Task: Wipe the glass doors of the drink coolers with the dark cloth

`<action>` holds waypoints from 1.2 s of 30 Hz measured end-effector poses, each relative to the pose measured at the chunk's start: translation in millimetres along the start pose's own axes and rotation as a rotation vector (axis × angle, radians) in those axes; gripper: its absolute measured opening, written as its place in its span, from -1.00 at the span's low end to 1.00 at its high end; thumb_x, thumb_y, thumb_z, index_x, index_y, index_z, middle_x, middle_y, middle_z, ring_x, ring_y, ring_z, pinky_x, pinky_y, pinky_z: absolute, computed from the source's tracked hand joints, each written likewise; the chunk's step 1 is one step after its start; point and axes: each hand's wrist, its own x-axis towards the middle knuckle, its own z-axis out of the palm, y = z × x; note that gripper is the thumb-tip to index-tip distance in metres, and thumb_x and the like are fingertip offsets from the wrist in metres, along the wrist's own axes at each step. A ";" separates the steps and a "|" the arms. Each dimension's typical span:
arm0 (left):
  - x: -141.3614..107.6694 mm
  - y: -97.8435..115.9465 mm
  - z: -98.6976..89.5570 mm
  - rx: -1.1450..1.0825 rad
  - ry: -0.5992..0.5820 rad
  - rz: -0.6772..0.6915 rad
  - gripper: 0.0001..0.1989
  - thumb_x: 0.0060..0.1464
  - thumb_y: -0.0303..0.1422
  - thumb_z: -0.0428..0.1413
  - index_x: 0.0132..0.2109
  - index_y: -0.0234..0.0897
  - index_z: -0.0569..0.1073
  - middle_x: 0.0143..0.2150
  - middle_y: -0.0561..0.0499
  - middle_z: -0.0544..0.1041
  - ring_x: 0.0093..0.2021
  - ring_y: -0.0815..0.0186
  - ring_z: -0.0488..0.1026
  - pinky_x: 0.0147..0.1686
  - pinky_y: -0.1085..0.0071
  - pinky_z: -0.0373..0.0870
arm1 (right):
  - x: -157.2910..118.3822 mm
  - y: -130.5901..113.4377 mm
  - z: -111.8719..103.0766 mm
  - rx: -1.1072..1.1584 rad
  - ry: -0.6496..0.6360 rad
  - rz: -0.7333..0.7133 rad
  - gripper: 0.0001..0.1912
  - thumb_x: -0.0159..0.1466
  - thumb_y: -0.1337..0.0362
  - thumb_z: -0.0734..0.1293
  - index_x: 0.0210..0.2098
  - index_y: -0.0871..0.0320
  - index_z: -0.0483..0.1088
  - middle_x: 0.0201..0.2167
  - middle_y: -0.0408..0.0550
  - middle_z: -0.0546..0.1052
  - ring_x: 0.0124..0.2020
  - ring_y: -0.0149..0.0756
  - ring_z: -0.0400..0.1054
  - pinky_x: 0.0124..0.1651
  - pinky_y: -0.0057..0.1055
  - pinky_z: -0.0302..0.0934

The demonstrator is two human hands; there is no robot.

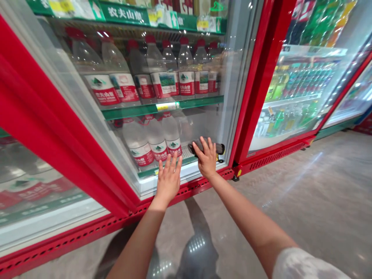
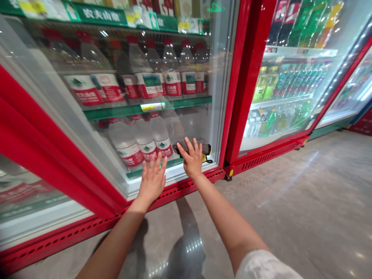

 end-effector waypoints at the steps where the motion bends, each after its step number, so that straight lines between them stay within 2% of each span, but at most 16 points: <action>1: -1.7 -2.2 -0.6 0.004 0.003 -0.006 -0.09 0.19 -0.53 0.05 0.53 -0.18 -0.26 0.56 -0.11 -0.23 0.54 0.11 -0.41 0.49 -0.15 -0.30 | -5.8 7.3 -0.8 -0.002 0.000 0.004 -0.10 0.13 0.53 0.15 0.40 -0.24 0.17 0.47 -0.16 0.15 0.54 -0.07 -0.25 0.45 0.24 -0.15; 4: -6.3 -10.2 -5.5 0.007 0.012 -0.022 -0.10 0.20 -0.53 0.05 0.53 -0.18 -0.23 0.56 -0.11 -0.26 0.54 0.10 -0.44 0.49 -0.15 -0.29 | 3.8 23.4 -3.5 0.046 0.142 0.189 -0.10 0.14 0.50 0.12 0.44 -0.14 0.11 0.49 -0.06 0.11 0.53 0.00 -0.21 0.41 0.31 -0.11; 7: -9.2 -18.2 -13.7 0.007 0.031 -0.043 -0.08 0.19 -0.52 0.06 0.53 -0.18 -0.26 0.56 -0.10 -0.30 0.54 0.09 -0.47 0.49 -0.14 -0.29 | 38.1 7.4 -4.1 0.106 0.267 0.293 -0.08 0.16 0.48 0.10 0.50 -0.07 -0.02 0.52 -0.03 -0.03 0.54 0.08 -0.27 0.40 0.33 -0.10; 10: -10.4 -24.4 -20.7 0.015 0.040 -0.065 -0.05 0.18 -0.54 0.06 0.53 -0.15 -0.30 0.56 -0.09 -0.33 0.54 0.08 -0.46 0.49 -0.15 -0.30 | 51.7 -29.8 -1.3 0.096 0.228 0.198 -0.08 0.17 0.47 0.12 0.50 -0.09 -0.04 0.54 -0.09 -0.08 0.55 0.08 -0.36 0.42 0.32 -0.16; 12: -10.8 -27.4 -23.1 0.020 0.038 -0.075 -0.05 0.18 -0.54 0.06 0.53 -0.13 -0.31 0.55 -0.09 -0.34 0.54 0.07 -0.45 0.49 -0.17 -0.28 | 37.9 -46.8 2.4 0.058 0.153 0.081 -0.15 0.20 0.46 0.14 0.47 -0.12 0.06 0.52 -0.12 -0.01 0.55 0.04 -0.37 0.45 0.29 -0.21; 14: -11.3 -29.7 -24.2 0.023 0.030 -0.074 -0.05 0.18 -0.54 0.05 0.53 -0.13 -0.31 0.56 -0.09 -0.33 0.54 0.06 -0.45 0.48 -0.18 -0.28 | 13.3 -47.9 6.0 0.018 0.050 -0.071 -0.24 0.24 0.45 0.17 0.39 -0.17 0.22 0.48 -0.14 0.13 0.54 -0.03 -0.29 0.47 0.23 -0.23; 17: -12.2 -32.2 -25.5 0.032 0.023 -0.071 -0.07 0.18 -0.54 0.05 0.53 -0.11 -0.26 0.56 -0.07 -0.29 0.54 0.08 -0.47 0.48 -0.21 -0.34 | -13.9 -25.6 5.9 -0.015 -0.045 -0.209 -0.32 0.24 0.46 0.19 0.26 -0.23 0.39 0.39 -0.16 0.30 0.51 -0.09 -0.12 0.48 0.20 -0.25; 19: -13.1 -34.3 -27.4 0.039 0.025 -0.084 -0.09 0.19 -0.53 0.06 0.53 -0.11 -0.21 0.57 -0.06 -0.26 0.54 0.08 -0.48 0.47 -0.22 -0.39 | -11.1 -11.2 2.0 -0.012 -0.006 -0.159 -0.30 0.21 0.46 0.19 0.27 -0.19 0.38 0.39 -0.10 0.30 0.49 -0.05 -0.07 0.45 0.27 -0.25; 21: -14.4 -37.4 -30.4 0.046 0.037 -0.100 -0.12 0.20 -0.52 0.06 0.53 -0.13 -0.17 0.57 -0.07 -0.25 0.54 0.09 -0.49 0.47 -0.21 -0.41 | 7.3 -11.0 -1.8 0.006 0.084 -0.043 -0.23 0.18 0.46 0.18 0.35 -0.12 0.28 0.43 -0.04 0.22 0.50 0.03 -0.10 0.42 0.36 -0.24; 25: -18.4 -45.5 -37.2 0.055 0.055 -0.085 -0.19 0.24 -0.52 0.02 0.53 -0.16 -0.11 0.57 -0.10 -0.22 0.55 0.11 -0.46 0.48 -0.18 -0.35 | 45.9 -55.0 1.4 0.064 0.210 0.099 -0.08 0.12 0.44 0.18 0.48 -0.02 0.05 0.52 0.01 -0.02 0.53 0.18 -0.32 0.40 0.41 -0.23; 27: -21.1 -49.3 -39.2 0.050 0.049 -0.069 -0.22 0.25 -0.52 -0.01 0.52 -0.17 -0.09 0.57 -0.11 -0.20 0.55 0.14 -0.45 0.49 -0.15 -0.32 | 46.7 -78.8 7.7 0.079 0.184 0.068 -0.09 0.14 0.44 0.19 0.48 -0.01 0.03 0.53 0.00 -0.06 0.54 0.17 -0.39 0.42 0.38 -0.26; 29: -23.9 -52.4 -39.8 0.045 0.047 -0.059 -0.23 0.25 -0.53 -0.02 0.52 -0.17 -0.07 0.58 -0.10 -0.19 0.55 0.16 -0.45 0.49 -0.13 -0.29 | 33.1 -88.8 13.8 0.074 0.099 -0.047 -0.17 0.20 0.43 0.21 0.45 -0.08 0.12 0.52 -0.04 0.02 0.55 0.09 -0.35 0.45 0.31 -0.28; 31: -26.9 -54.8 -39.6 0.037 0.050 -0.052 -0.22 0.24 -0.54 0.00 0.52 -0.15 -0.06 0.58 -0.08 -0.21 0.55 0.15 -0.46 0.49 -0.12 -0.29 | 12.7 -81.7 16.8 0.058 -0.006 -0.221 -0.28 0.25 0.43 0.23 0.36 -0.19 0.27 0.47 -0.11 0.17 0.54 -0.01 -0.23 0.48 0.23 -0.30; 33: -29.8 -57.0 -39.6 0.022 0.044 -0.050 -0.17 0.20 -0.56 0.02 0.52 -0.12 -0.08 0.58 -0.05 -0.22 0.56 0.14 -0.45 0.49 -0.14 -0.30 | -3.2 -64.0 15.8 0.037 -0.061 -0.342 -0.35 0.27 0.42 0.24 0.27 -0.25 0.37 0.41 -0.15 0.28 0.51 -0.07 -0.12 0.48 0.20 -0.31; 34: -31.3 -58.1 -39.9 0.017 0.041 -0.052 -0.15 0.18 -0.57 0.03 0.52 -0.10 -0.09 0.58 -0.04 -0.22 0.56 0.13 -0.44 0.49 -0.15 -0.31 | -6.2 -55.0 14.3 0.026 -0.056 -0.348 -0.36 0.26 0.41 0.24 0.26 -0.25 0.38 0.41 -0.13 0.29 0.51 -0.05 -0.10 0.48 0.23 -0.31; 36: -34.1 -60.9 -41.4 0.016 0.042 -0.054 -0.12 0.16 -0.59 0.03 0.52 -0.08 -0.11 0.58 -0.03 -0.19 0.56 0.12 -0.42 0.49 -0.17 -0.31 | -0.3 -44.7 11.2 0.015 0.022 -0.248 -0.32 0.22 0.38 0.24 0.31 -0.17 0.34 0.45 -0.05 0.20 0.52 0.04 -0.15 0.44 0.33 -0.29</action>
